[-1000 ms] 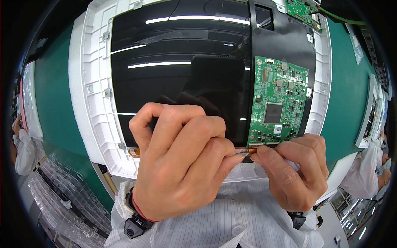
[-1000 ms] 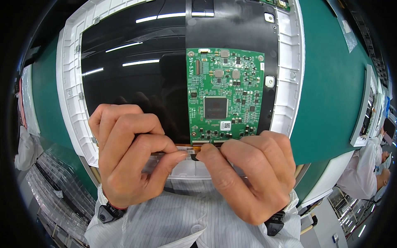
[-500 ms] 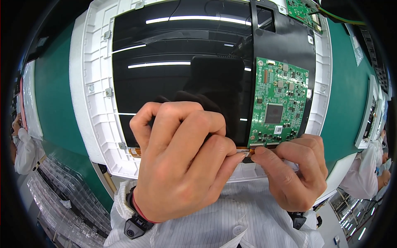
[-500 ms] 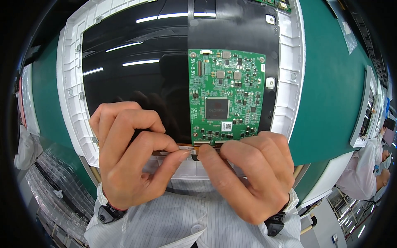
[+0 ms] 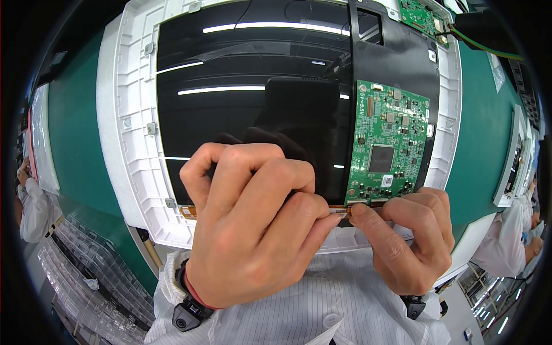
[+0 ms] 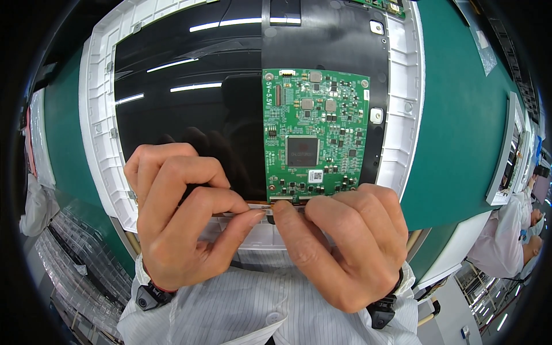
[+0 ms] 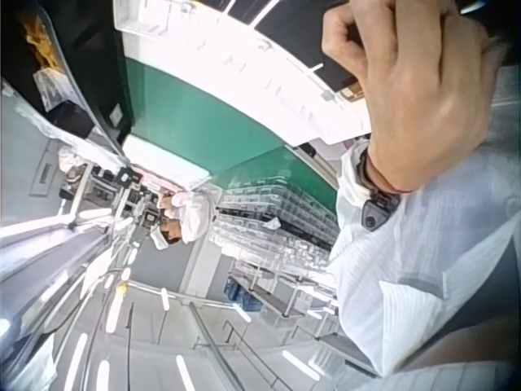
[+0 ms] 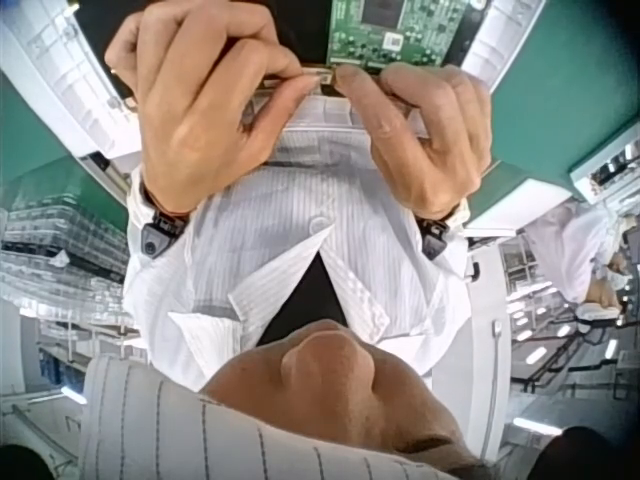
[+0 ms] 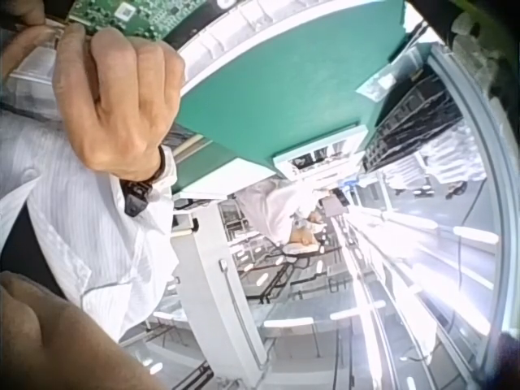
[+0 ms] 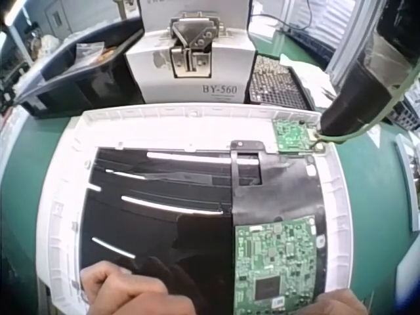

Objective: The person connects ribbon cables to a circuit board on a screen assembly by hand, applies a strip of tape over the connections, and uses a heat gun. They then lift the assembly, place it on a stack, and pick up a new circuit board from a tray.

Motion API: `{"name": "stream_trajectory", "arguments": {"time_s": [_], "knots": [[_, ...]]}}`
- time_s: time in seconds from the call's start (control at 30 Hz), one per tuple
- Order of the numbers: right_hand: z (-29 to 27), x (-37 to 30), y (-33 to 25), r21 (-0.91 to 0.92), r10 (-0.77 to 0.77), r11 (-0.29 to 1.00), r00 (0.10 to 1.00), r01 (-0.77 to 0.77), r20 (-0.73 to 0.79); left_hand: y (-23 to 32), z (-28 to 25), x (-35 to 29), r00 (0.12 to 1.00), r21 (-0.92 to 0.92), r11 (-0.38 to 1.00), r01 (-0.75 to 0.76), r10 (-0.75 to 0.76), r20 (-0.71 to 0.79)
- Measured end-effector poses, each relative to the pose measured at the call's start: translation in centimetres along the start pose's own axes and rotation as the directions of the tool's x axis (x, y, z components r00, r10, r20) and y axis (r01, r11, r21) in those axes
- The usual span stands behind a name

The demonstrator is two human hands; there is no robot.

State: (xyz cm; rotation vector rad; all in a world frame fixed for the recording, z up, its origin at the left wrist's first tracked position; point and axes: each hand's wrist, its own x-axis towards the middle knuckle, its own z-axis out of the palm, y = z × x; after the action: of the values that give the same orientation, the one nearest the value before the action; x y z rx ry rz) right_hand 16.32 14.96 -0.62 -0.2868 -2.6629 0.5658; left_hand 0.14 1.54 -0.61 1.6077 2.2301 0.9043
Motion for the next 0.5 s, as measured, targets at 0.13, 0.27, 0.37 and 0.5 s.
{"name": "stream_trajectory", "arguments": {"time_s": [0.13,0.27,0.37,0.5], "knots": [[-0.04,-0.05,0.02,0.034,0.029,0.999,1.0,-0.029,-0.003,0.03,0.06,-0.07,1.0,0.007,1.0,0.001,-0.001,-0.01],[0.19,-0.42,0.06,0.085,0.085,0.993,0.996,-0.081,-0.042,0.17,-0.02,-0.06,1.0,0.01,1.0,-0.001,0.001,-0.011],[0.56,-0.27,-0.14,0.123,0.136,0.985,0.985,-0.123,-0.105,0.16,0.22,-0.06,1.0,0.016,1.0,-0.004,0.005,-0.015],[0.62,-0.07,-0.41,0.165,0.201,0.97,0.972,-0.179,-0.123,0.13,0.2,-0.09,1.0,0.035,0.999,-0.01,0.01,-0.018]]}}
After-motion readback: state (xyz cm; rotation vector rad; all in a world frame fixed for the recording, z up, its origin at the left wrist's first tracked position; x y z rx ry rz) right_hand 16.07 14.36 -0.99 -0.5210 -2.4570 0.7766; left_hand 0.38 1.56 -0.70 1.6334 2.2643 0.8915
